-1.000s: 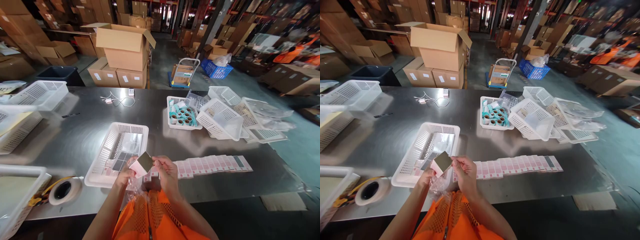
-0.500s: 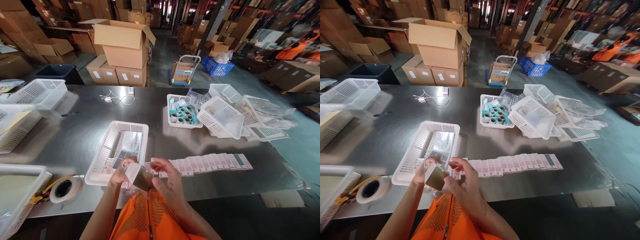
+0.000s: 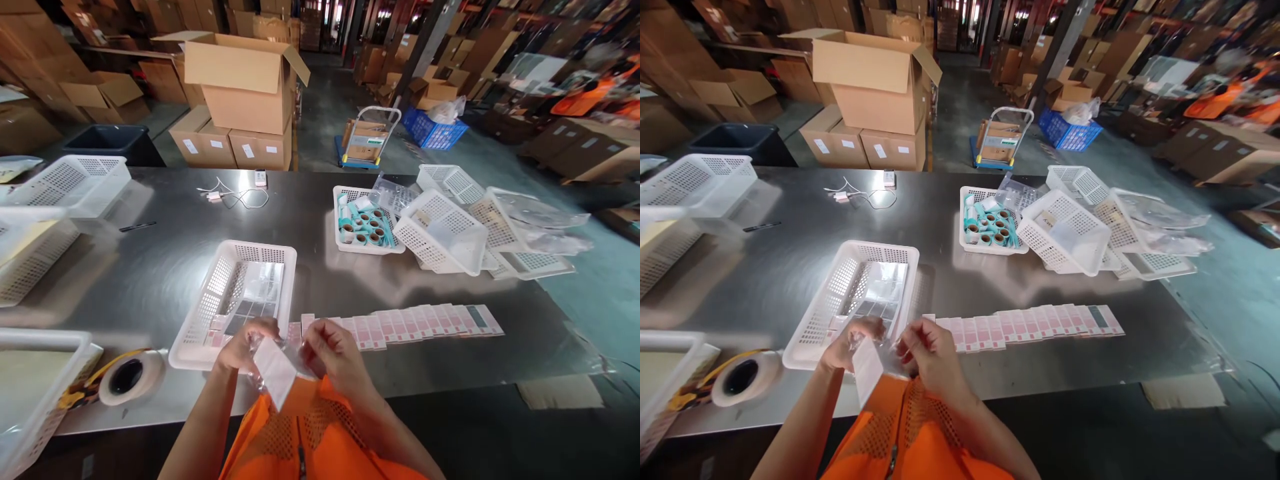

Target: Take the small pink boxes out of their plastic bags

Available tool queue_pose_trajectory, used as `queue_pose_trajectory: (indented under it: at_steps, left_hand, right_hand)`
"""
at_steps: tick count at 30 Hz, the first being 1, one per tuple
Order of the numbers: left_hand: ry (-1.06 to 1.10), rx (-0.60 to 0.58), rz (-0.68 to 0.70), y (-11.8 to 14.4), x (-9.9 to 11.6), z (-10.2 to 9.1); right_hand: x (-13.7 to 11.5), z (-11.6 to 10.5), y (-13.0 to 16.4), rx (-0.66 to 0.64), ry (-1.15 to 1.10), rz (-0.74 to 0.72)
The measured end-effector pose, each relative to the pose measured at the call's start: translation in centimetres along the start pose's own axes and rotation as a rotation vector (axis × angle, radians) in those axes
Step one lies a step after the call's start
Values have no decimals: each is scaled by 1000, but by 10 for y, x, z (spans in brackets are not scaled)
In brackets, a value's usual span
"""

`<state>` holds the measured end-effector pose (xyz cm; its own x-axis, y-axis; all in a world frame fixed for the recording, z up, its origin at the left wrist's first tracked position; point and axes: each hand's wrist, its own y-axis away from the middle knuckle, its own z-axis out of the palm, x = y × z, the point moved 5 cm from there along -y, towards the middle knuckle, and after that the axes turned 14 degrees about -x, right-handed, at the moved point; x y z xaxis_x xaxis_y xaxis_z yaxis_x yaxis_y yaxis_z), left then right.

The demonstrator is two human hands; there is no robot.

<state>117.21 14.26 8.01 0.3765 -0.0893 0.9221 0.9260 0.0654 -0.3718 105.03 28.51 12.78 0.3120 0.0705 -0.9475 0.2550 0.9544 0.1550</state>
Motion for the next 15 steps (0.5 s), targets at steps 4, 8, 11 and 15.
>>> queue_pose_trajectory:
  at_steps: [4,8,11,15]
  left_hand:
    - [83,-150,-120,-12,-1,14]
    - [145,153,-337,-10,-9,2]
    - [150,356,-414,-5,-22,-3]
    - [182,578,-547,-1,-58,8]
  right_hand:
    - [11,-21,-10,208,200,-76]
    - [18,-44,-6,342,45,-156]
    - [36,-48,1,266,-157,-130]
    - [81,-43,6,157,-16,29]
